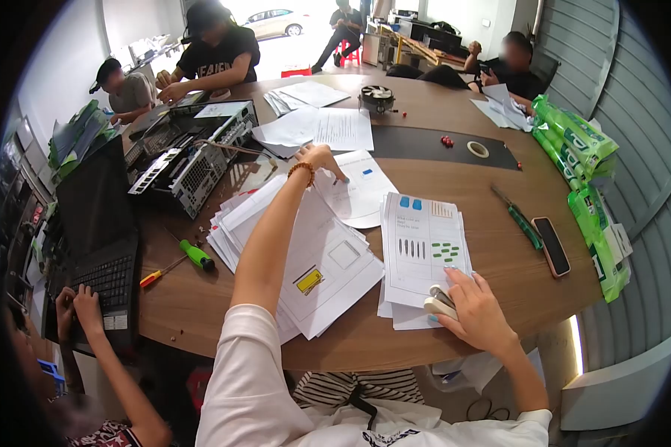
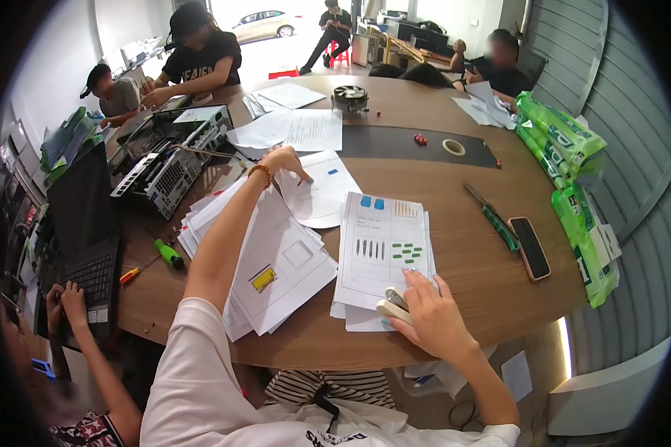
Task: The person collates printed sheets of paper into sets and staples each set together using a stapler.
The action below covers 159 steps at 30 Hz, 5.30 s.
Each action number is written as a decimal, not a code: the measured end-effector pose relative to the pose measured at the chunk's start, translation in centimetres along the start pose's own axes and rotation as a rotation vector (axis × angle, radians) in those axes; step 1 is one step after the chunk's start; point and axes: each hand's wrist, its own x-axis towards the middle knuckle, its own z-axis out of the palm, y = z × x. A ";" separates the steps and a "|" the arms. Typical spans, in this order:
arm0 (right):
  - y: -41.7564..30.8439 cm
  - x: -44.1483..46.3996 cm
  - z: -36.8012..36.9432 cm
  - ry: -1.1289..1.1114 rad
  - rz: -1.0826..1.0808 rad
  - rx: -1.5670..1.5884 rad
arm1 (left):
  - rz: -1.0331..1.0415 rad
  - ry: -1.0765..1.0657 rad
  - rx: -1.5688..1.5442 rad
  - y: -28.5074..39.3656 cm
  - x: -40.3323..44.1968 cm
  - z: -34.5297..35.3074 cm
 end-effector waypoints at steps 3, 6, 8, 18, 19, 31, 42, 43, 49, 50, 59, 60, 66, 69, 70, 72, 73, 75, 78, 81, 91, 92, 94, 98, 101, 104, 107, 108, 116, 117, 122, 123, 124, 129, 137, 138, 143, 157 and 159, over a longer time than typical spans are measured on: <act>0.4 0.9 -0.4 0.117 0.088 -0.042 | 0.169 -0.007 -0.235 -1.3 0.7 0.6; 1.8 2.4 0.3 0.153 0.100 -0.184 | 0.152 -0.040 -0.187 -1.1 1.0 0.2; 2.7 3.2 1.6 0.104 0.116 -0.223 | 0.166 -0.078 -0.069 -0.6 0.3 -0.9; 3.0 4.3 1.6 -0.123 0.187 -0.140 | 0.665 0.386 -0.871 -4.9 -3.2 -8.6; 3.1 4.2 1.3 -0.125 0.183 -0.131 | 0.677 0.407 -0.985 -5.6 -6.4 -10.7; 0.7 15.3 -3.0 0.347 0.088 0.302 | 0.470 0.343 -0.633 -14.6 -19.5 1.3; -4.6 22.7 3.4 -0.003 -0.257 0.577 | 0.414 0.457 -0.337 -14.8 -19.7 2.1; -4.8 22.6 3.5 -0.069 -0.212 0.645 | 0.399 0.338 -0.351 -14.8 -19.4 1.9; -4.4 23.1 3.5 -0.019 -0.142 0.709 | 0.306 0.124 -0.425 -14.0 -19.2 0.2; -4.1 23.7 3.5 0.023 -0.153 0.729 | 0.339 0.125 -0.393 -13.9 -19.3 0.2; -3.9 29.4 5.3 0.142 0.050 0.758 | 0.364 0.504 -0.271 -13.1 -21.7 1.4; -4.1 29.5 5.6 0.158 0.054 0.723 | 0.365 0.505 -0.272 -13.3 -21.6 1.5; -4.9 30.1 6.0 0.239 0.131 0.828 | 0.361 0.559 -0.307 -13.4 -21.6 2.1; -5.1 29.7 5.3 0.135 0.109 1.066 | 0.383 0.604 -0.352 -13.5 -21.6 2.2; -5.2 29.3 4.9 0.132 0.111 1.067 | 0.424 0.641 -0.377 -13.7 -21.4 2.1; -5.2 28.2 3.8 0.040 0.001 1.389 | 0.460 0.676 -0.406 -14.1 -21.0 2.0; -4.8 27.9 3.4 0.034 0.002 1.391 | 0.517 0.646 -0.529 -14.3 -20.6 1.9; -3.7 27.4 3.0 -0.151 -0.197 1.362 | 0.566 0.604 -0.657 -14.7 -20.3 1.7; -1.9 27.9 2.7 -0.359 -0.311 1.379 | 0.734 0.628 -0.430 -14.6 -20.8 1.5; -1.6 28.7 3.9 -0.037 0.046 1.271 | 0.908 0.813 -0.171 -13.0 -21.3 1.9; -4.9 29.5 7.7 0.378 0.084 0.915 | 0.855 0.748 -0.265 -12.8 -21.3 2.5; -4.9 29.6 7.6 0.339 0.122 0.982 | 0.856 0.745 -0.262 -12.8 -21.4 2.5; -4.7 29.1 6.0 0.231 0.107 1.131 | 0.715 0.697 -0.338 -12.6 -22.0 1.7; -1.7 28.7 4.5 -0.186 -0.396 1.196 | 0.605 1.104 -0.340 -12.1 -22.4 0.6; -1.4 27.8 2.6 -0.467 -0.519 1.224 | 0.740 0.902 -0.403 -12.9 -21.7 1.5; -1.3 28.5 3.9 -0.250 -0.169 1.280 | 0.821 0.842 -0.293 -13.0 -21.5 2.5; -1.4 29.2 6.2 0.106 0.023 1.130 | 0.849 0.918 -0.262 -12.6 -21.8 2.2; -1.9 29.0 6.2 0.158 0.030 0.988 | 0.849 0.920 -0.243 -12.6 -21.9 2.1; -3.5 28.6 6.4 0.180 0.164 0.680 | 0.859 0.902 -0.194 -12.6 -21.9 2.4; -3.3 28.7 5.9 0.067 0.215 0.796 | 0.857 0.904 -0.188 -12.6 -21.9 2.4; -3.2 28.3 4.8 0.008 0.171 0.957 | 0.841 0.845 -0.242 -12.7 -21.7 2.3; -3.4 28.0 4.5 0.040 0.097 1.129 | 0.732 0.863 -0.402 -12.6 -21.6 2.3; -3.6 27.7 4.3 0.073 0.021 1.301 | 0.618 0.876 -0.559 -12.7 -21.4 2.2; -4.4 27.2 2.6 0.063 -0.084 1.374 | 0.628 0.734 -0.512 -13.5 -20.4 1.7; -6.2 26.1 2.1 -0.055 -0.002 1.509 | 0.521 0.586 -0.412 -12.8 -20.6 1.7; -6.3 25.7 2.1 -0.056 0.000 1.507 | 0.522 0.586 -0.414 -12.7 -20.7 1.6; -5.4 25.3 4.6 0.226 -0.255 1.084 | 0.481 0.673 -0.240 -11.8 -20.9 0.6; -5.4 23.0 -1.1 0.516 -0.163 1.538 | 0.699 0.782 -1.425 -11.8 -22.8 -0.1; -5.0 23.3 0.7 0.618 -0.272 1.430 | 0.732 0.869 -1.402 -11.9 -22.6 0.4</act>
